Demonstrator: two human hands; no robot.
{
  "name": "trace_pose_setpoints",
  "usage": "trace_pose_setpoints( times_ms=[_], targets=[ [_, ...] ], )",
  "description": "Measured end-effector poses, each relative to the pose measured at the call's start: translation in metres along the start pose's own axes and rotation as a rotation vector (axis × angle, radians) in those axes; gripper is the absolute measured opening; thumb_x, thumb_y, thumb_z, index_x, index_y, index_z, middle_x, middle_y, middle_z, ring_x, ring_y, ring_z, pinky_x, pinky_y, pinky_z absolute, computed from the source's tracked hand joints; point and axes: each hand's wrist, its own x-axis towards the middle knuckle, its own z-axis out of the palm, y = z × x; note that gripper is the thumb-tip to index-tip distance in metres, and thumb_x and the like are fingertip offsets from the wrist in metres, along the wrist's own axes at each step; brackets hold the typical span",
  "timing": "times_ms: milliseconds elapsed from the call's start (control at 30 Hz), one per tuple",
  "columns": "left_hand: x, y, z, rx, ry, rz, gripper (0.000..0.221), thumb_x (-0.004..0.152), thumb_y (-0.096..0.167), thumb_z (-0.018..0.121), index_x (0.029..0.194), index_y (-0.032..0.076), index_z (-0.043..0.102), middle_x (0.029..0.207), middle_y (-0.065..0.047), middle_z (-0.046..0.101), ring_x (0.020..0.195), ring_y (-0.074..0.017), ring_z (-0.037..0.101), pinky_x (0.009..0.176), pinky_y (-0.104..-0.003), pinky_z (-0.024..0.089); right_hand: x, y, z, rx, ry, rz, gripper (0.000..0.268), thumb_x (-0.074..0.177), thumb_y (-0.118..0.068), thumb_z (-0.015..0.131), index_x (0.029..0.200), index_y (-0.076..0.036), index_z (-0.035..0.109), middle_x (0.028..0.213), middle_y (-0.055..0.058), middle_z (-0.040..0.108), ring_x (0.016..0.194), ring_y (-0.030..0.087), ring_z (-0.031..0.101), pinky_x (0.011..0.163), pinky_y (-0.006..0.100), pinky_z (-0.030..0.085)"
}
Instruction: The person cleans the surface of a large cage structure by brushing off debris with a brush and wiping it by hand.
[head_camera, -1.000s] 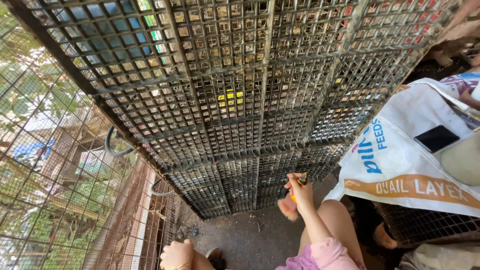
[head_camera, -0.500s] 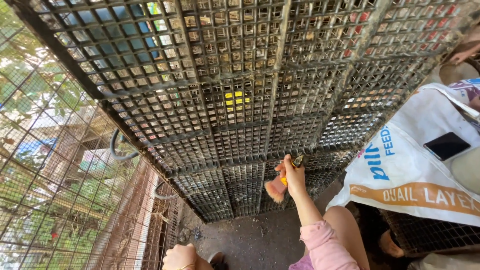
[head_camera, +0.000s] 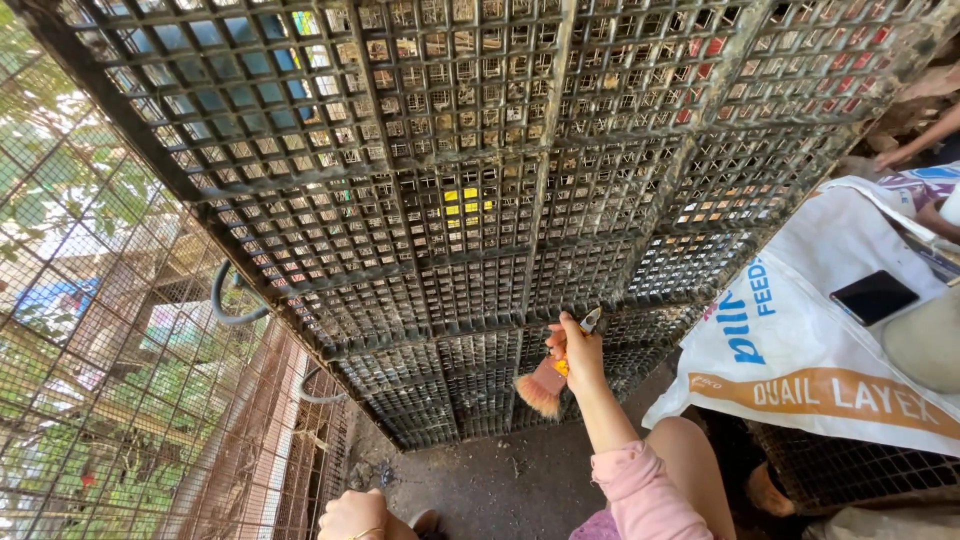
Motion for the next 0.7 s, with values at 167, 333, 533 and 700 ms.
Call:
trace_pose_setpoints(
  times_ms=[167,333,533,700],
  targets=[
    [0.004,0.01,0.005,0.061,0.027,-0.041,0.061,0.092,0.059,0.046,0.133,0.021,0.07,0.134,-0.004,0.068,0.124,-0.0232,0.064,0.097,-0.037,0.052,-0.003,-0.001,0.005,0.015,0.072,0.032,0.031,0.101,-0.022,0.067,0.084,0.003,0.073,0.061,0.009,0.066,0.044,0.012,0.051,0.047,0.026,0.043],
    [0.015,0.022,0.007,0.074,0.008,-0.057,0.06,0.092,0.06,0.044,0.13,0.022,0.072,0.132,-0.003,0.068,0.123,-0.0222,0.064,0.098,-0.036,0.051,0.01,0.02,0.007,-0.053,0.167,-0.093,0.038,0.094,-0.031,0.073,0.08,0.005,0.076,0.054,0.017,0.063,0.034,0.018,0.05,0.041,0.028,0.043],
    [0.014,0.021,0.02,0.073,-0.005,-0.079,0.06,0.092,0.062,0.045,0.128,0.023,0.074,0.131,-0.003,0.068,0.122,-0.0221,0.064,0.099,-0.036,0.05,-0.005,-0.005,0.004,-0.013,0.002,0.033,0.031,0.103,-0.024,0.063,0.09,0.003,0.07,0.058,0.006,0.061,0.043,0.012,0.046,0.044,0.027,0.036],
    [0.002,0.02,0.018,0.037,0.025,-0.092,0.062,0.092,0.062,0.045,0.133,0.022,0.07,0.134,-0.003,0.066,0.125,-0.0226,0.062,0.098,-0.037,0.051,-0.018,0.002,0.005,-0.061,0.013,0.064,0.023,0.101,-0.025,0.067,0.095,-0.003,0.07,0.061,0.005,0.064,0.045,0.012,0.052,0.046,0.027,0.041]
  ],
)
